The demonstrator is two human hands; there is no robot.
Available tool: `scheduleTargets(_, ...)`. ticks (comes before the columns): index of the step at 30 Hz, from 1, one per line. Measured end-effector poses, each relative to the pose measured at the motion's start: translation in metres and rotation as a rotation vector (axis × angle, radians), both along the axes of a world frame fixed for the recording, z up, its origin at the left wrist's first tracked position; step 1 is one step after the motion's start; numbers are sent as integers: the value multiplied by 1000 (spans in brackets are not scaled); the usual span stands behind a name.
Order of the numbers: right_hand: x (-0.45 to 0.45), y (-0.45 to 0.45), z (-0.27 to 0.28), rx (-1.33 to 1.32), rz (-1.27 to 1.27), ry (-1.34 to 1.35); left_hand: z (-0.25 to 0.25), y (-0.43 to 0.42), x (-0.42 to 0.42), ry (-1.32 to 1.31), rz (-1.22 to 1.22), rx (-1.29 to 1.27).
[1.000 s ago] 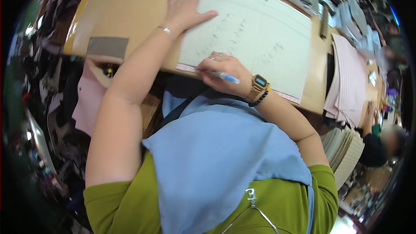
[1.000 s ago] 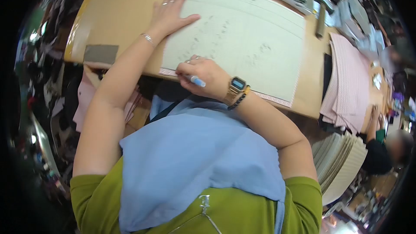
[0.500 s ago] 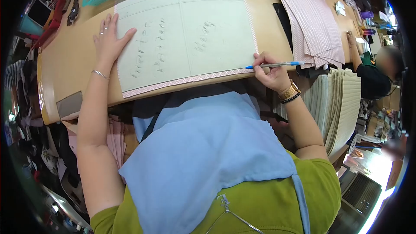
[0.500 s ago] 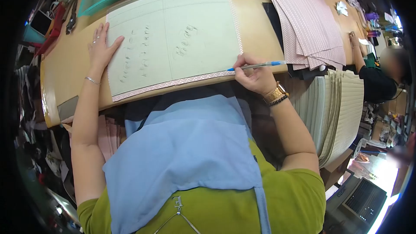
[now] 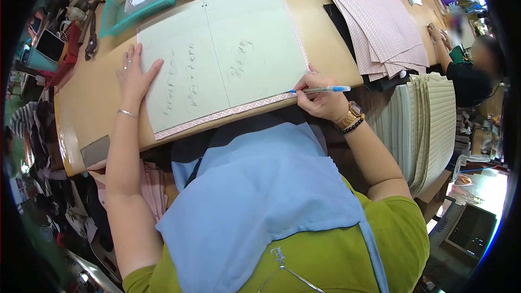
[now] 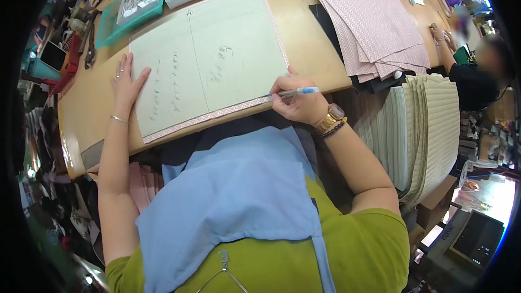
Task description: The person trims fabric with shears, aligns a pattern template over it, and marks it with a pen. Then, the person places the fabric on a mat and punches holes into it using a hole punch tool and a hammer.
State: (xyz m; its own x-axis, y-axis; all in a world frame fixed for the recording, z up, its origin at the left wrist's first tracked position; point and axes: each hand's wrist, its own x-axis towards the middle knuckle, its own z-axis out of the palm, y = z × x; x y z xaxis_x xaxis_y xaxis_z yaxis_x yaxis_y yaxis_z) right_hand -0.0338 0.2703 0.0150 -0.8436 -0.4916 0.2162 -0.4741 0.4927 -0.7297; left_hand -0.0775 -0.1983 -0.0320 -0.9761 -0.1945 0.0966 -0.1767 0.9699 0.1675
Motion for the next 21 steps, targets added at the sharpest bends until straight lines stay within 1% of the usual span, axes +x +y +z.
scheduleTargets(3, -5, 6, 1, 9, -69, -9, 5, 4, 2, -26, 25, 34)
scheduleTargets(4, -8, 17, 4, 162, -78, -54, 7, 4, 2, -41, 22, 48)
scheduleTargets(7, -12, 16, -3, -406, -251, -217, 11, 9, 4, -46, 27, 90)
scheduleTargets(8, -16, 14, -4, -370, -285, -224, 11, 9, 7, -37, 26, 115)
scheduleTargets(10, -20, 6, -10, 32, -316, -22, 6, 8, 8, -25, 3, 162)
scheduleTargets(11, -19, 3, -16, 239, -345, 70, -2, 4, 6, -7, 11, 273)
scheduleTargets(12, -17, 0, -30, 183, -338, 132, -12, -1, 4, 3, 14, 385)
scheduleTargets(13, -14, -3, -28, 241, -343, 177, -14, -2, 2, 9, 13, 502)
scheduleTargets(15, -8, -9, -25, 364, -349, 254, -14, -4, 3, 25, -15, 878)
scheduleTargets(16, -6, -11, -26, 390, -336, 267, -9, -2, 5, 23, -23, 1064)
scheduleTargets(19, 1, -21, -23, 496, -286, 332, 16, 12, 16, 126, -13, 1436)
scheduleTargets(20, 2, -25, -32, 495, -277, 402, 27, 18, 21, 165, -5, 1558)
scheduleTargets(21, 3, -29, -35, 488, -283, 387, 35, 22, 26, 204, 5, 1680)
